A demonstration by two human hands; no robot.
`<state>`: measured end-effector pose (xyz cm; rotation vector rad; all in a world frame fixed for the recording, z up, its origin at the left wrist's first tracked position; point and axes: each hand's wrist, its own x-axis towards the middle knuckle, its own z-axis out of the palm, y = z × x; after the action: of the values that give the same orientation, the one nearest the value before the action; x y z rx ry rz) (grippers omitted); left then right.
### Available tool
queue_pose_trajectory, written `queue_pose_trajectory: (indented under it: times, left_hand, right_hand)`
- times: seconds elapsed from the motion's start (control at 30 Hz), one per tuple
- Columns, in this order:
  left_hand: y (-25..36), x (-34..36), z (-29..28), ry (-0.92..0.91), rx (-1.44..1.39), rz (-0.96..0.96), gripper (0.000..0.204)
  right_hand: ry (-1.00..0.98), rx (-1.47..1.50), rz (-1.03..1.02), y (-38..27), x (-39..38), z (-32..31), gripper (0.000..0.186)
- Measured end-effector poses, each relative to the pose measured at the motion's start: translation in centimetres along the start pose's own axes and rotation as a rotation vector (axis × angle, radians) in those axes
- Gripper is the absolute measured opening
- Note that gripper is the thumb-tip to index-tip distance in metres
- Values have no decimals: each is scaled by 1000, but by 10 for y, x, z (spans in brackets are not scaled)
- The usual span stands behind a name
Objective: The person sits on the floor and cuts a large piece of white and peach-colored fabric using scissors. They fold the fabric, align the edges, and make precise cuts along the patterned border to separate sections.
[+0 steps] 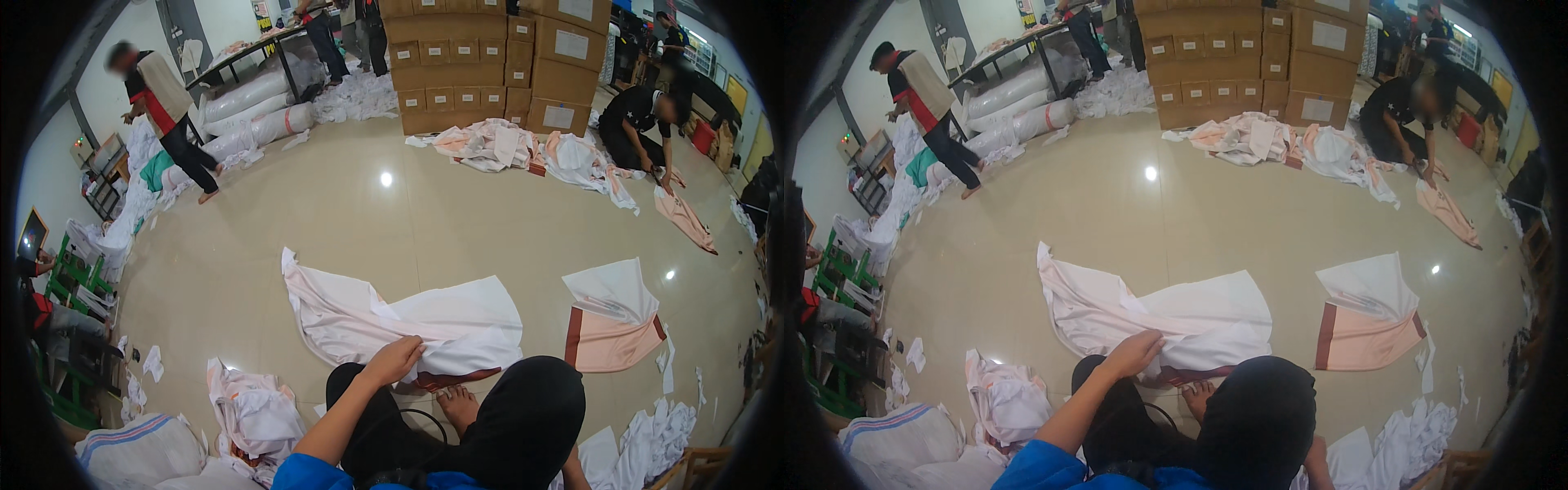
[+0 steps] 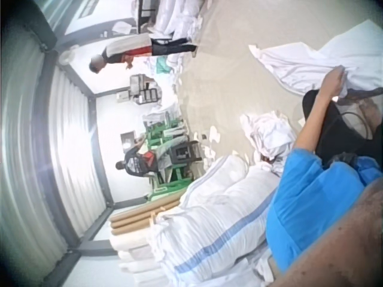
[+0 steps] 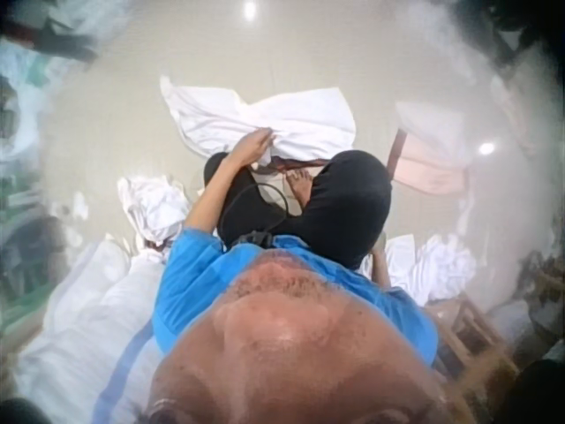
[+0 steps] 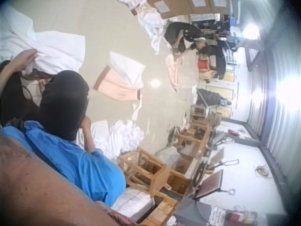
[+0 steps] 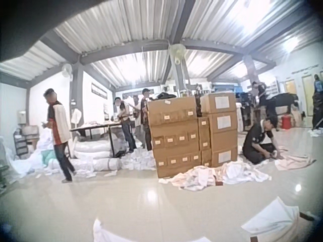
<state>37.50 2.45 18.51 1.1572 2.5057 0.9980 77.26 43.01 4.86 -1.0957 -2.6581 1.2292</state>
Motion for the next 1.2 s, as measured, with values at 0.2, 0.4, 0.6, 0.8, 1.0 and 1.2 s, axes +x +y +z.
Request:
queue_pose_trajectory:
  times: [0.2,0.4,0.6,0.8,1.0,1.2]
  left_hand:
    - [31,8,-15,-40,-4,-85,34]
    - [96,27,-25,-19,-62,35,33]
    - [83,19,-73,7,34,-8,60]
    - [-26,-6,-65,18,155,-404,51]
    - [-81,-50,-117,846,275,-441,41]
    - [-75,-68,-221,935,572,-452,31]
  right_hand:
    - [-116,257,-60,-128,46,-2,54]
    - [-167,398,-794,-297,113,45,64]
    - [-874,154,-577,-412,135,-8,31]
    - [-900,374,-689,-470,119,-94,22]
    - [-692,13,-870,-504,121,-199,31]
    - [-224,-467,-1035,-500,149,-263,24]
